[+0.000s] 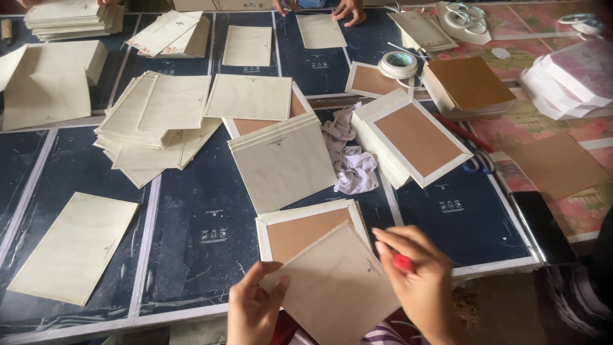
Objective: Inspecting printed invitation cards for quality control by picking them up, opening them, and restacking them.
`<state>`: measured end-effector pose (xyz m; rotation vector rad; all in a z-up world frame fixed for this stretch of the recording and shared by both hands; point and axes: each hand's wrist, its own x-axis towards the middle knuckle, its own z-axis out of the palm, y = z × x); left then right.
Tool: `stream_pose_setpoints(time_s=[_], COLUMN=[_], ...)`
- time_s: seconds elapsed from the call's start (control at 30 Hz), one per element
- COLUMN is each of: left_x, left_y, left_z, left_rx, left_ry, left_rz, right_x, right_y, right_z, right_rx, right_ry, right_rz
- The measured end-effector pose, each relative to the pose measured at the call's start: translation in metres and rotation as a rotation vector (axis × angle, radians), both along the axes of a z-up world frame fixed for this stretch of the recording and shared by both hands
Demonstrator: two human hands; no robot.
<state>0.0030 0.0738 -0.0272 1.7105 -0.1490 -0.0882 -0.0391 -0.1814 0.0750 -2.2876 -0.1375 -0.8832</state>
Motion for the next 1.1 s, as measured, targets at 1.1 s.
stream_pose_setpoints(time_s=[1.1], left_x=[-0.043], left_y=[-0.033], left_z=[-0.031], left_rx=[0.029], left_ry=[-0.293], left_rz=[0.172], right_x=[0.019], right_y=[0.001], right_z=[-0.082], right_rx=[-0.145], right_ry=[-0.001], right_rz=[-0.080])
